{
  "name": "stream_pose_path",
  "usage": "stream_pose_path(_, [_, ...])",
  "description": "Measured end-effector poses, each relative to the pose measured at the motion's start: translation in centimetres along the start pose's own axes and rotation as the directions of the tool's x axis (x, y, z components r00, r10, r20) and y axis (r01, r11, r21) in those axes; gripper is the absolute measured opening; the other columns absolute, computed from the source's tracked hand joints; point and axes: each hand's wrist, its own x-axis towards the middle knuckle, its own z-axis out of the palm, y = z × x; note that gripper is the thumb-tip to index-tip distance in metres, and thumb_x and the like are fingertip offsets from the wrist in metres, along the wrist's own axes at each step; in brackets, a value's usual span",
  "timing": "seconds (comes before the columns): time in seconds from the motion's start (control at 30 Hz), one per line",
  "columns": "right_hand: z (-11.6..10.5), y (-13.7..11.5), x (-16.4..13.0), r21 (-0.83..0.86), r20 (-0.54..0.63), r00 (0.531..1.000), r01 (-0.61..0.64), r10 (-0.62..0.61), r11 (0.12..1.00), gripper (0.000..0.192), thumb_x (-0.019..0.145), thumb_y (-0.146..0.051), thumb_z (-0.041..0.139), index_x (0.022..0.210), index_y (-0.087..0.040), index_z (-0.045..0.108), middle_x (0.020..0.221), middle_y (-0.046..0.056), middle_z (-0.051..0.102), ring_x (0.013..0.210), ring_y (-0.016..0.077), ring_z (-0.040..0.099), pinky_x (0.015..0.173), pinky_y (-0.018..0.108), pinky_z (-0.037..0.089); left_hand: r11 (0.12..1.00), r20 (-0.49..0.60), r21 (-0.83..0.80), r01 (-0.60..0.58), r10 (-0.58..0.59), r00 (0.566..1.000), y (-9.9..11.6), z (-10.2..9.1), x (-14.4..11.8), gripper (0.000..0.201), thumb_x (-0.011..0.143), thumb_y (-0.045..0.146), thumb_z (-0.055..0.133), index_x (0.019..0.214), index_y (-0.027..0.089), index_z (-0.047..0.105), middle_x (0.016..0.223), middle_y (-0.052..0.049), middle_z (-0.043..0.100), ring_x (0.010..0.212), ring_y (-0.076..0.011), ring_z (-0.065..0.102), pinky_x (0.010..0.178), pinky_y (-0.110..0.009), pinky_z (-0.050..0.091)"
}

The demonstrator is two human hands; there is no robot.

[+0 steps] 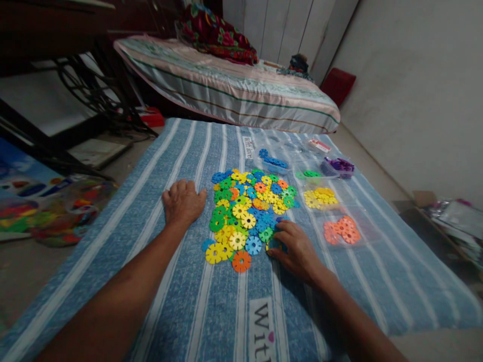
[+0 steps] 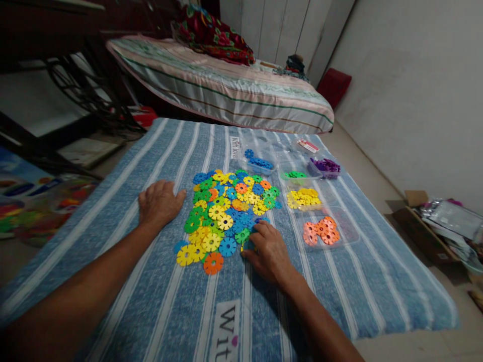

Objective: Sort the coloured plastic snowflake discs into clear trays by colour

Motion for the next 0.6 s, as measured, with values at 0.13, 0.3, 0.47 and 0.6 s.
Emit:
stream_pose_path(0.13, [-0.2,0.4,0.1,0.040,-0.028,1.000,-0.011,0.012,0.999,0.011,0.084,-0.028,0.067,0.093,-0.022,0.066,0.115,0.012,0.067,0.118,0.0283,0.058,0.099,0.045,0.051,1.000,0.005,0.012,0.005,-0.005,1.000,0.1,-0.1,-0.1,0.045,0.091,0.042,0.038,0.117,0.014,0.060,0.128,-0.020,0.060,0.125,-0.0346,0.049,0.101,-0.049,0.038])
stream_pose_path(0.3, [-0.5,1.0,0.3,0.062,-0.119,0.991,-0.049,0.056,0.997,0.003,0.085,-0.021,0.060,0.085,-0.023,0.062,0.104,0.010,0.068,0.103,0.0241,0.063,0.090,0.039,0.053,1.000,0.005,0.014,-0.002,0.002,1.000,0.2,-0.2,-0.2,0.045,0.091,0.042,0.037,0.116,0.012,0.060,0.128,-0.021,0.059,0.125,-0.0351,0.049,0.100,-0.049,0.038])
stream_pose_path(0.47, [-0.7,1.8,0.4,0.033,-0.256,0.962,-0.095,0.100,0.995,0.008,0.089,-0.021,0.056,0.084,-0.024,0.061,0.099,0.008,0.068,0.099,0.0230,0.064,0.088,0.039,0.053,1.000,0.000,-0.020,0.001,-0.001,1.000,0.1,-0.2,-0.2,0.044,0.091,0.041,0.039,0.115,0.012,0.061,0.127,-0.022,0.060,0.126,-0.0365,0.049,0.101,-0.049,0.037])
stream_pose_path(0.6, [-0.4,1.9,-0.2,-0.066,-0.340,0.935,-0.133,0.103,0.989,0.014,0.091,-0.018,0.052,0.093,-0.023,0.065,0.098,0.010,0.069,0.098,0.0246,0.063,0.090,0.044,0.053,1.000,-0.007,-0.014,-0.003,0.003,1.000,0.0,0.0,-0.2,0.044,0.091,0.042,0.038,0.115,0.013,0.061,0.127,-0.021,0.060,0.126,-0.0360,0.049,0.100,-0.049,0.037])
